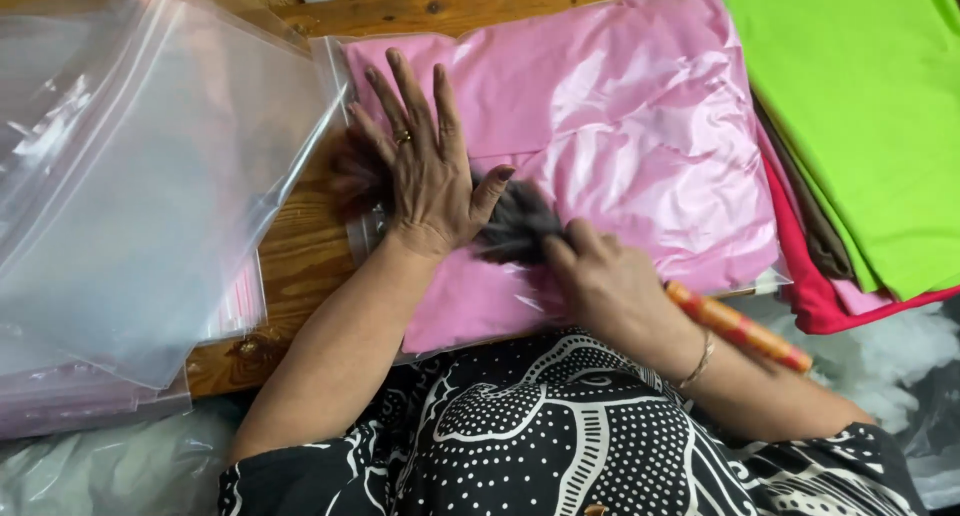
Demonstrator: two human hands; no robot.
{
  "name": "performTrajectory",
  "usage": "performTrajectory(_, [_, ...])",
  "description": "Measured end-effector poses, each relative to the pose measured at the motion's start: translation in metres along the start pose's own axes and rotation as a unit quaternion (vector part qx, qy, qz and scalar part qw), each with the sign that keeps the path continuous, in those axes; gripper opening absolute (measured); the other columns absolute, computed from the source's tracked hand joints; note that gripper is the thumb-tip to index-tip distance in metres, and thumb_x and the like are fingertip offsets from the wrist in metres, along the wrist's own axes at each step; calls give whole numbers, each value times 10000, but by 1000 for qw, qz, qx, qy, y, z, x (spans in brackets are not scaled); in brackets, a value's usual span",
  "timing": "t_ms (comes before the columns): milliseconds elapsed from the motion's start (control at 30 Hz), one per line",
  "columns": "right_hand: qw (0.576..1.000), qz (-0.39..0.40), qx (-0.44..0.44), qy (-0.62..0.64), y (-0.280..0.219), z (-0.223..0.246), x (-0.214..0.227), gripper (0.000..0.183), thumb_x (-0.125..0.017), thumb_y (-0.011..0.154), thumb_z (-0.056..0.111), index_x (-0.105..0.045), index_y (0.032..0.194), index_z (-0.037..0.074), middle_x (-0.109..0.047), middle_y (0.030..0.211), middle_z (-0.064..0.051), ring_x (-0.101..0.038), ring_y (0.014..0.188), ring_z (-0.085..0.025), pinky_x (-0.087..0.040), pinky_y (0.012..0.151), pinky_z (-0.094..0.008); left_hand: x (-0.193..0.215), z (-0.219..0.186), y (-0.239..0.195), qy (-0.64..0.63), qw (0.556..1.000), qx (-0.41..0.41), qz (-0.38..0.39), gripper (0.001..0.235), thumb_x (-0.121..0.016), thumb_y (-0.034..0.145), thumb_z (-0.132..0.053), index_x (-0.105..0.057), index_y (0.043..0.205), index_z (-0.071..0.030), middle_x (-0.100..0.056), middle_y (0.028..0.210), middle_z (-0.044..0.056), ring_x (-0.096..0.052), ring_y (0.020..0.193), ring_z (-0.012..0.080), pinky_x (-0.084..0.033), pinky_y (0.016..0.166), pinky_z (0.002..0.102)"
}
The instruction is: The person uses a feather duster to dust a pink garment inside a clear plastic bag, then places the bag into a black bin. They then dust a green garment on the table, fold it, and set it aside.
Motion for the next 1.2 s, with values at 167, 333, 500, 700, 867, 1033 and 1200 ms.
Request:
performTrajectory(167, [977,-87,-184,-70,48,-65,29,162,-423,926,113,-565,976,53,-526,824,-186,-579,582,-462,-444,440,-565,7,-4,-3,21,999,-36,11,918,-12,866,-786,150,1532,-177,190,1579,198,145,1501,413,114,1198,706])
performTrajectory(333, [990,-102,-77,-61,48,-10,13,216,-520,890,242,-548,994,55,-523,841,-162,-569,544,-411,-446,387,-521,9,-6,0,17,999,-38,18,903,-4,866,-760,125,1527,-159,152,1577,227,127,1493,451,101,1176,740])
performTrajectory(500, [998,-37,31,-32,7,16,2,275,-502,816,46,-518,1090,47,-459,882,-126,-577,562,-314,-495,405,-432,9,-8,-2,-77,996,-35,-24,890,-36,858,-782,136,1546,-244,193,1598,158,194,1503,395,168,1160,742])
performTrajectory(700, [964,-74,-252,-44,-25,-95,12,314,-477,918,183,-580,1214,164,-450,934,-213,-556,576,-521,-451,484,-622,22,-17,14,206,941,17,267,1028,13,713,-750,4,1566,-177,104,1563,258,105,1438,479,99,1088,689])
performTrajectory(867, [915,-148,-369,-68,-46,-152,15,210,-443,970,128,-633,1009,47,-463,926,-251,-540,668,-557,-436,662,-622,11,-15,12,69,964,19,258,949,81,746,-725,-32,1538,-213,164,1520,179,146,1409,442,136,1069,692])
performTrajectory(1033, [965,-128,-220,-70,-58,-45,12,312,-497,908,140,-602,1201,122,-465,911,-155,-544,511,-436,-445,406,-557,-8,-2,-2,20,992,6,125,909,41,828,-763,137,1519,-180,228,1554,174,190,1468,384,173,1129,686])
performTrajectory(1200, [966,-29,-257,-20,-71,-77,1,323,-612,827,378,-546,1078,185,-467,898,-88,-573,571,-392,-434,450,-550,3,-7,3,77,978,20,191,961,51,784,-725,79,1517,-103,164,1545,259,137,1469,433,147,1134,669])
Point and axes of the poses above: each hand's wrist, its own y-axis towards the middle knuckle, its own x-axis out of the back of the hand, z = x × y, the point moved 2 cm from there along y, towards the middle knuckle
